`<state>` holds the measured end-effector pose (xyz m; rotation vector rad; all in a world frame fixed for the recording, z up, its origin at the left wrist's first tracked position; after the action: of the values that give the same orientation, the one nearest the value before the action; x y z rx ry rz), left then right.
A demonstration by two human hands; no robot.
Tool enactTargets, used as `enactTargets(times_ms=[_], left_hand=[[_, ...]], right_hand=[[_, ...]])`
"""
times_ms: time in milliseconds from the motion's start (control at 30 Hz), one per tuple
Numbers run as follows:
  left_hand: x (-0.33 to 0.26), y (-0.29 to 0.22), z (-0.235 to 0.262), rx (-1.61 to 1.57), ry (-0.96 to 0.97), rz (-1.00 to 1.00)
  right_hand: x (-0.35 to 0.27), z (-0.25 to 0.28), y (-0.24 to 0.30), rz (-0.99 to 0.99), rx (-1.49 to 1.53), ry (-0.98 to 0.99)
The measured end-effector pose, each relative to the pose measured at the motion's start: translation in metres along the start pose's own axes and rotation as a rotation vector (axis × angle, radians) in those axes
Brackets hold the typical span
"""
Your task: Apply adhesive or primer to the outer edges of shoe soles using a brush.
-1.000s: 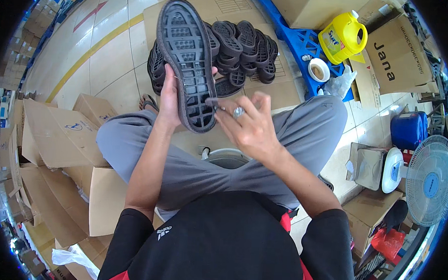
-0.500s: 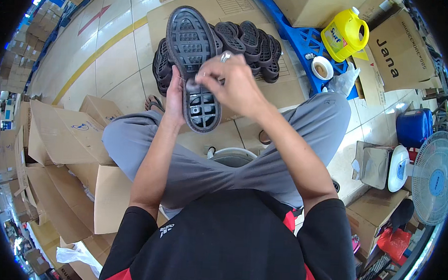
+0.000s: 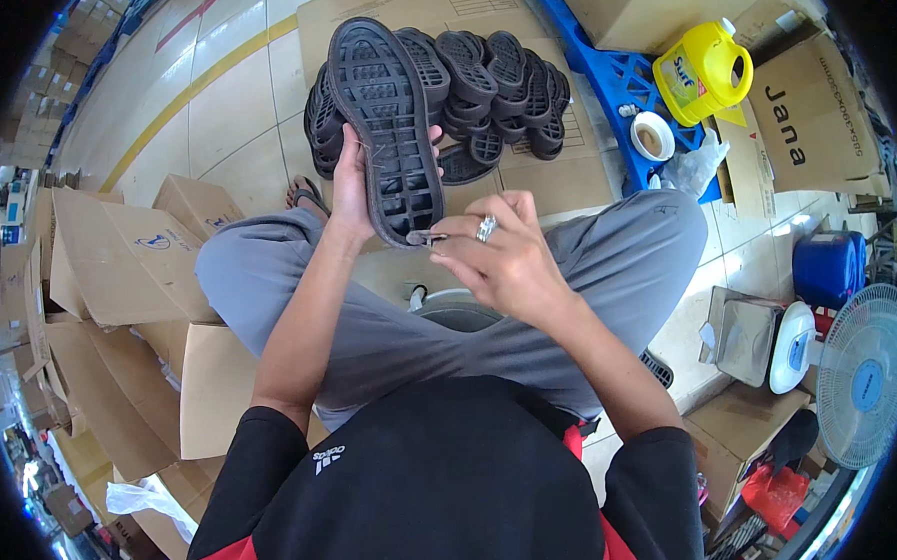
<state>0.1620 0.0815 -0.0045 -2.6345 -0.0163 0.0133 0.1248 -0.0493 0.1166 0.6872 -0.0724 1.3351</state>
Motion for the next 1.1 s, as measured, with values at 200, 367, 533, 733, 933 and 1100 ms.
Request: enactTargets(times_ms=[200, 367, 533, 733, 933, 1100], left_hand=[[-0.002, 0.025, 0.007, 0.1, -0.057, 0.139], [-0.008, 0.093, 0.025, 0.126, -0.009, 0.375], [-0.039, 0.137, 0.077, 0.463, -0.2, 0.684], [-0.032, 0.12, 0.063, 0.563, -0.185, 0.827], [0.022, -0.037, 0.06, 0.617, -0.176, 0.179], [0.058, -0.096, 0.172, 0.388, -0.573, 0.049]], right_hand=[[0.027, -0.015, -0.073, -0.215, 0.332, 0.149], [0.022, 0.021, -0.131, -0.293, 0.184, -0.09], [-0.01, 0.048, -0.188, -0.493, 0.221, -0.179], [-0.063, 0.071, -0.236, -0.72, 0.255, -0.361], [-0.072, 0.075, -0.252, -0.806, 0.449, -0.485], [-0.075, 0.08, -0.259, -0.901, 0.43, -0.476]])
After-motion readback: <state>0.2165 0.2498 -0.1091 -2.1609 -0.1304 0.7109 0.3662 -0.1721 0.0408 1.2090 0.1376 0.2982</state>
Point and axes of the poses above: each hand's wrist, its own x-axis towards the middle knuckle, its own z-axis out of the back of the hand, y = z × x, the point moved 10 cm from there along x, towards the middle knuckle, and after that the axes turned 8 degrees about y, right-handed, at the moved point
